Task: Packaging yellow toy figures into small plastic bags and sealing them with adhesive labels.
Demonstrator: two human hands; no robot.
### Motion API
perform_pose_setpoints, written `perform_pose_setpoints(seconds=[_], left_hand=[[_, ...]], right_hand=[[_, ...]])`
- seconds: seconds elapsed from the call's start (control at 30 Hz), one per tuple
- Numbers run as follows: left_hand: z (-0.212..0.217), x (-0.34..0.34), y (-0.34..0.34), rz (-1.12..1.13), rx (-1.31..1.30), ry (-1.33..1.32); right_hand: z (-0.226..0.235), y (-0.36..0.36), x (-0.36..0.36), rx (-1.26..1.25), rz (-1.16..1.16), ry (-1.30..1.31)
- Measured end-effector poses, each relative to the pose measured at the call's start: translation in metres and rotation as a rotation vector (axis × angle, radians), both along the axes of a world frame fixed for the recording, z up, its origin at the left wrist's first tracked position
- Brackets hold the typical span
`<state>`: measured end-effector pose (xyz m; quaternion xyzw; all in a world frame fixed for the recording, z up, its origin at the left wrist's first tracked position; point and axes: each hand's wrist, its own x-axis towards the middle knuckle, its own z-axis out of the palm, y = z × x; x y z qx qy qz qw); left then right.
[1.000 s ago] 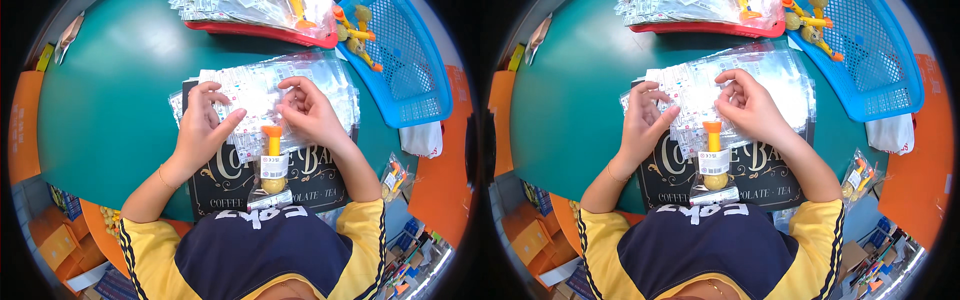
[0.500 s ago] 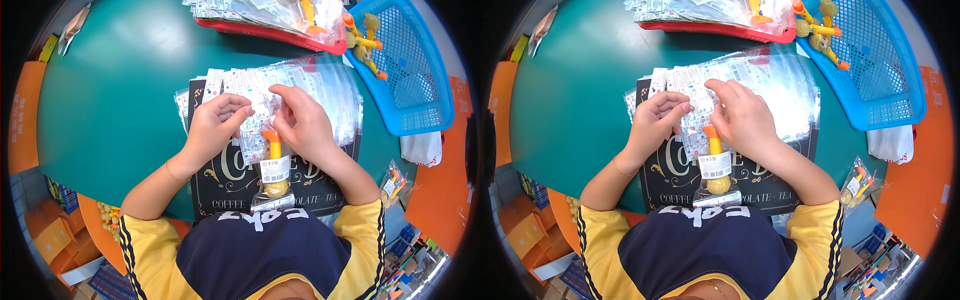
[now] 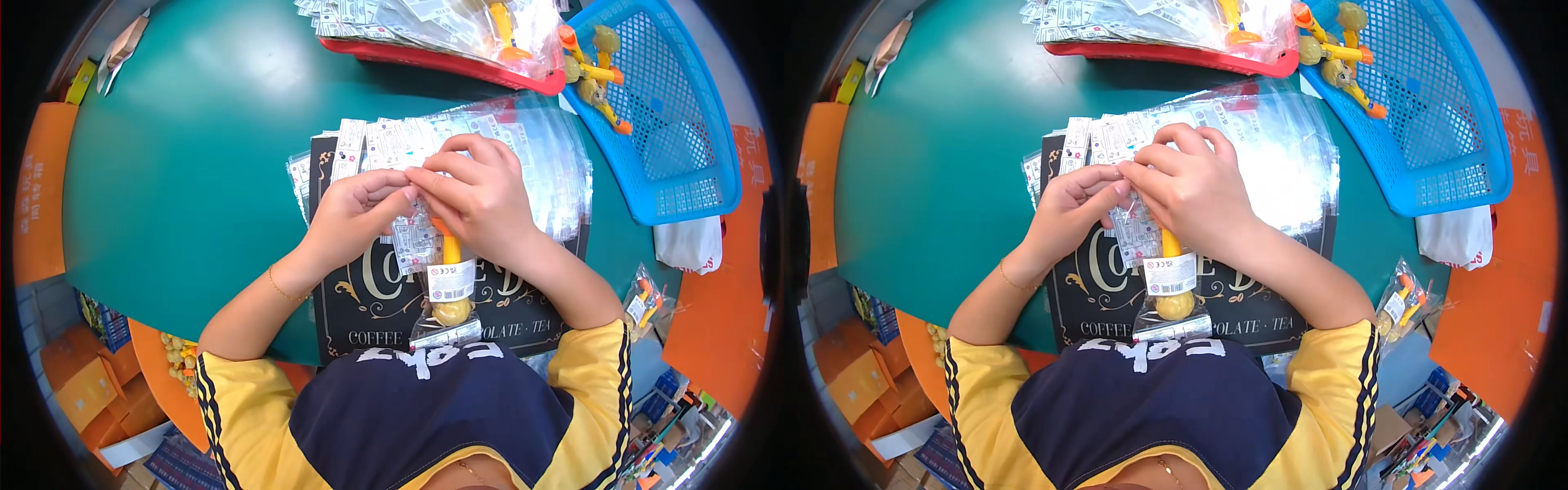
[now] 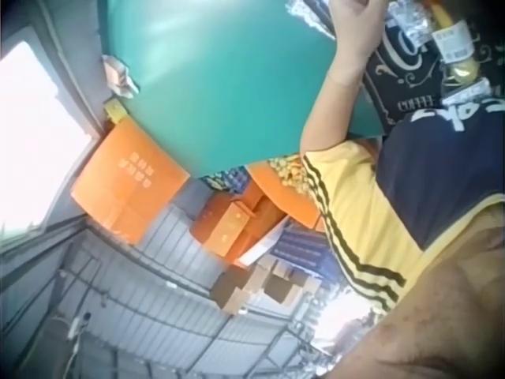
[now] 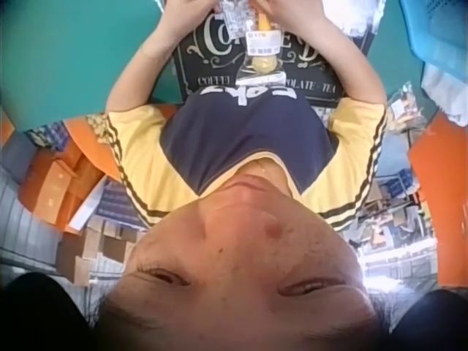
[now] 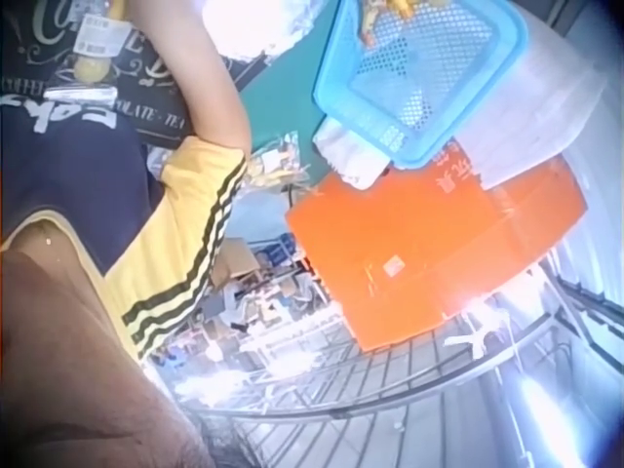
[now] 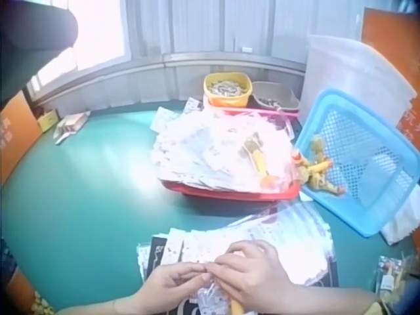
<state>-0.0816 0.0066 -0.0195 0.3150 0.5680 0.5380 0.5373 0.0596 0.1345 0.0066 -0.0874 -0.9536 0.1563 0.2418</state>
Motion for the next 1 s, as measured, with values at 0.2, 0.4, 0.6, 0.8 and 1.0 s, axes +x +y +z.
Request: perform_pose_setpoints(seconds=[0.2, 0.4, 0.6, 0.8, 1.0], left_hand=[[-0.002, 0.004, -0.002, -0.011, 0.047, 0.243], [0.001, 0.003, 0.0, -0.012, 0.037, 0.204], [0.002, 0.006, -0.001, -0.029, 0.068, 0.192], [0.001, -0.002, -0.006, 0.048, 0.083, 0.017], [0.017, 0.004, -0.002, 0.102, 0.059, -0.261]], right_hand=[[0.005, 0.002, -0.004, 0.12, 0.049, -0.088], [0.004, 0.006, -0.009, 0.146, 0.068, -0.12], [-0.002, 0.043, 0.007, 0.131, -0.243, -0.022], [0.02, 0.067, 0.109, -0.014, -0.596, -0.006], [0.055, 0.004, 0.266, -0.198, -0.889, -0.711]])
